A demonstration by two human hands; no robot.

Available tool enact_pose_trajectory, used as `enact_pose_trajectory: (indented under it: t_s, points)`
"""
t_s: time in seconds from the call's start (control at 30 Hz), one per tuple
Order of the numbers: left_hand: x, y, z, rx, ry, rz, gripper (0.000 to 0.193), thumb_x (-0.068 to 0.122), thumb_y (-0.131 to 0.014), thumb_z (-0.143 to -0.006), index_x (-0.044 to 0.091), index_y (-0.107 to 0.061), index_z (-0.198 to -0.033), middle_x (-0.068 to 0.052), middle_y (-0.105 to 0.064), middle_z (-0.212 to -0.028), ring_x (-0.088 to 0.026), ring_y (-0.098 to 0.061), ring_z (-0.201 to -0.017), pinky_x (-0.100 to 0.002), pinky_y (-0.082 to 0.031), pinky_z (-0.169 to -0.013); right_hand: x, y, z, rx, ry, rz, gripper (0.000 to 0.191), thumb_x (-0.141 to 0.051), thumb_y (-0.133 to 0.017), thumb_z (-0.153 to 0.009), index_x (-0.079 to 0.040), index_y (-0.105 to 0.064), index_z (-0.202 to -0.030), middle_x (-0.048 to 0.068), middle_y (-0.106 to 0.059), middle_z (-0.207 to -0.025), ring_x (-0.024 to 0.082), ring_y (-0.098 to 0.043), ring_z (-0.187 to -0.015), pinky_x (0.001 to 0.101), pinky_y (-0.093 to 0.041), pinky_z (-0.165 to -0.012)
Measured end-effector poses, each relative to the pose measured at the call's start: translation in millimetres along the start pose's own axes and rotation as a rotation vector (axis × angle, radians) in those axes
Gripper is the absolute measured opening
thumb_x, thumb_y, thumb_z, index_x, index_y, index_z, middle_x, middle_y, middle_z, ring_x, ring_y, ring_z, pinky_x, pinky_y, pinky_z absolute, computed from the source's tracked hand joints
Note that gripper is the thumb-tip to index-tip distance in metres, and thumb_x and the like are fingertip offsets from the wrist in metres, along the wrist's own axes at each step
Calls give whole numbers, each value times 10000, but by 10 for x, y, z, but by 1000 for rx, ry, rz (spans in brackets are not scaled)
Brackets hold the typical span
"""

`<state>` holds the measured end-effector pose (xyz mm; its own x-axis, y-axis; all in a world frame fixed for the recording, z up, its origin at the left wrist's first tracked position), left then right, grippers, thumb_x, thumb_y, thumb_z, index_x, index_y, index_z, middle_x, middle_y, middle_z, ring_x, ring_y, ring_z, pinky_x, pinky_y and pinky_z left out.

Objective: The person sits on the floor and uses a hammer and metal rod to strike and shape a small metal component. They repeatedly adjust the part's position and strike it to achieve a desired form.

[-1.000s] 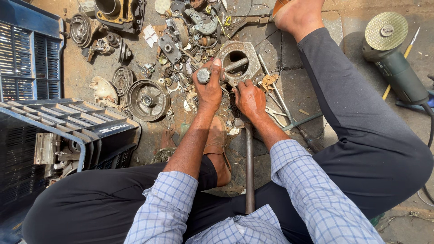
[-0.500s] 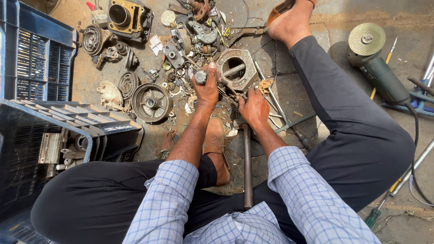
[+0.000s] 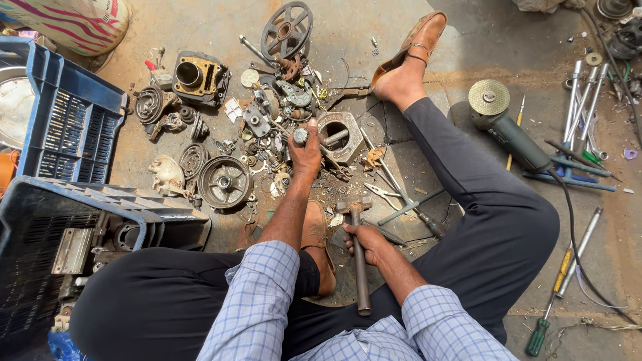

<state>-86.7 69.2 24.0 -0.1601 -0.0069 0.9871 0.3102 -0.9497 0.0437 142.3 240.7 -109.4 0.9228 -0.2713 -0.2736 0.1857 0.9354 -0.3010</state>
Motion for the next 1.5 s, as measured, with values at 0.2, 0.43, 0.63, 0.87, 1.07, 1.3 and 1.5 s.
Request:
enact_pose_trajectory:
  t_s: [0.2, 0.43, 0.63, 0.87, 1.07, 1.3, 1.5]
  points:
    - [-98, -83, 21, 21, -43, 8, 677, 621, -661, -916, -30, -635, -1102, -61, -589, -899, -108, -583, -736, -342, -554, -643, -504, -41, 552, 127, 231, 152, 194, -160, -698, -948, -43, -547, -985, -8, -531, -662, 87, -474, -470, 248, -408, -394]
    - [-50, -182, 109, 64, -141, 116, 524, 522, -732, -945, 2, -665, -948, 1, -647, -660, -76, -617, -569, -288, -520, -518, -1708, -598, 2297, 176, 882, 664, 247, -217, -673, -957, -25, -524, -1001, -9, -505, -679, 67, -493, -499, 245, -417, -426]
    - [128, -249, 167, 151, -308, 15, 291, 233, -749, -964, 75, -611, -763, 18, -564, -651, -89, -522, -585, -289, -427, -499, -2181, -987, 2844, 162, 1023, 895, 230, -231, -573, -997, -6, -560, -1047, 21, -579, -690, 92, -550, -530, 266, -460, -467]
    - [111, -266, 198, 104, -348, 27, 184, 82, -718, -762, 65, -535, -746, -39, -558, -644, -127, -544, -568, -360, -460, -505, -2106, -1337, 2565, 208, 995, 1008, 343, -319, -484, -1063, 7, -591, -1057, 24, -597, -671, 94, -561, -534, 275, -460, -472]
    - [258, -212, 219, 124, -412, -65, 300, 81, -746, -776, 55, -461, -688, -45, -522, -617, -145, -539, -567, -388, -434, -544, -2031, -1015, 2143, 289, 852, 1076, 370, -346, -472, -1043, -13, -617, -1114, 41, -573, -627, 113, -559, -496, 287, -459, -463]
    - [128, -251, 213, 80, -252, -37, 178, 59, -710, -770, 63, -539, -722, -40, -561, -629, -143, -566, -546, -400, -413, -521, -2435, -1568, 3687, 33, 1317, 699, 443, -404, -453, -1152, 7, -528, -1299, 118, -577, -793, 164, -571, -646, 323, -490, -585]
    - [-80, -380, 165, 41, -251, 15, 104, 74, -702, -819, 104, -612, -775, 10, -613, -688, -121, -618, -595, -340, -511, -537, -2443, -1724, 3074, 222, 1500, 1111, 409, -424, -397, -1102, -43, -548, -1108, 54, -593, -656, 147, -556, -507, 311, -443, -466]
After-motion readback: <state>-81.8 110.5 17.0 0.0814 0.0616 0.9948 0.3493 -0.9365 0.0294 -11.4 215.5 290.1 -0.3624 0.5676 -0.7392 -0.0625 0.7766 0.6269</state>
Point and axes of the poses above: each hand's wrist, its own z-axis away from the middle knuckle, its own y-axis out of the back of the hand, x = y × z, the point moved 8 cm from there along -z, towards the middle knuckle
